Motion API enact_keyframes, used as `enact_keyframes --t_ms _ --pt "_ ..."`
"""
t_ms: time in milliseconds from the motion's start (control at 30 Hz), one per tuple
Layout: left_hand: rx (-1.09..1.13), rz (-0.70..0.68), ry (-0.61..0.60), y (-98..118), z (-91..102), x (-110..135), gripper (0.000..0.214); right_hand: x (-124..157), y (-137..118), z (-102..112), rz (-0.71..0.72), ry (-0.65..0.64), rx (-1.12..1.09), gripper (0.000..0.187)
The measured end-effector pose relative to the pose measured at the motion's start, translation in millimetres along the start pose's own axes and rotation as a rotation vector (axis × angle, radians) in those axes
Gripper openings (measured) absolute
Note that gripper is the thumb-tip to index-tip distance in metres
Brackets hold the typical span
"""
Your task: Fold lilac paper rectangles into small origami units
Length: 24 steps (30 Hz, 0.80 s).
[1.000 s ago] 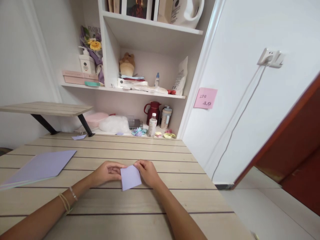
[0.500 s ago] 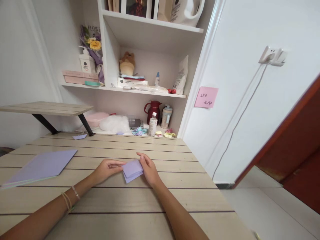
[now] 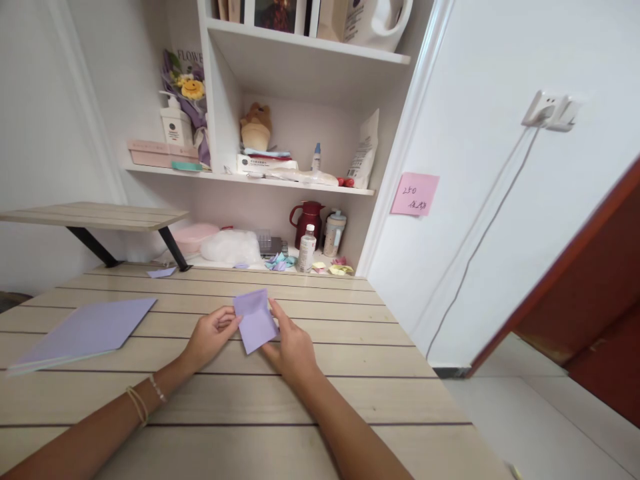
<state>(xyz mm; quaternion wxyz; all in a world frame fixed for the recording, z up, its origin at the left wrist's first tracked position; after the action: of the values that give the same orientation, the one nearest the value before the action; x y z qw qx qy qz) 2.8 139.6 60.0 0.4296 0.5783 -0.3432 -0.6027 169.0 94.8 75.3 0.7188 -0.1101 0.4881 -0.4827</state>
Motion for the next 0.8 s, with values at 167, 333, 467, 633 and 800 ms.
enact_keyframes --t_ms 167,333,467,633,800 --pt "0.179 0.102 0.026 -6 -6.3 4 0.026 -1 -5 -1 0.01 0.023 -0.092 0.044" --pt "0.292 0.184 0.002 -9 -15.5 7 0.03 -4 22 -15 -0.263 0.03 -0.523 0.036" --pt "0.266 0.188 -0.06 -6 -21.2 10 0.026 -1 31 -30 -0.386 -0.107 -0.693 0.038" --pt "0.221 0.181 -0.172 -4 -31.6 15 0.026 -6 34 -19 -0.365 -0.07 -0.654 0.03" --pt "0.225 0.179 -0.15 -1 -31.2 17 0.026 -10 38 -9 -0.354 -0.041 -0.596 0.021"
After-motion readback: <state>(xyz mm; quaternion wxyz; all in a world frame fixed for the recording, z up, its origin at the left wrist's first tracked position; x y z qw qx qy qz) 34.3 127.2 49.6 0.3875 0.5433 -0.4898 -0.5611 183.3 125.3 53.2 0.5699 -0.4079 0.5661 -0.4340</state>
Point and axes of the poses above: each hand's wrist, its own x-axis away from the middle knuckle, its own z-axis out of the back of the hand, y = z × x, the point moved 9 cm from there along -x, towards the middle knuckle, and after that the axes turned 9 degrees about y, right-handed, at the moved point
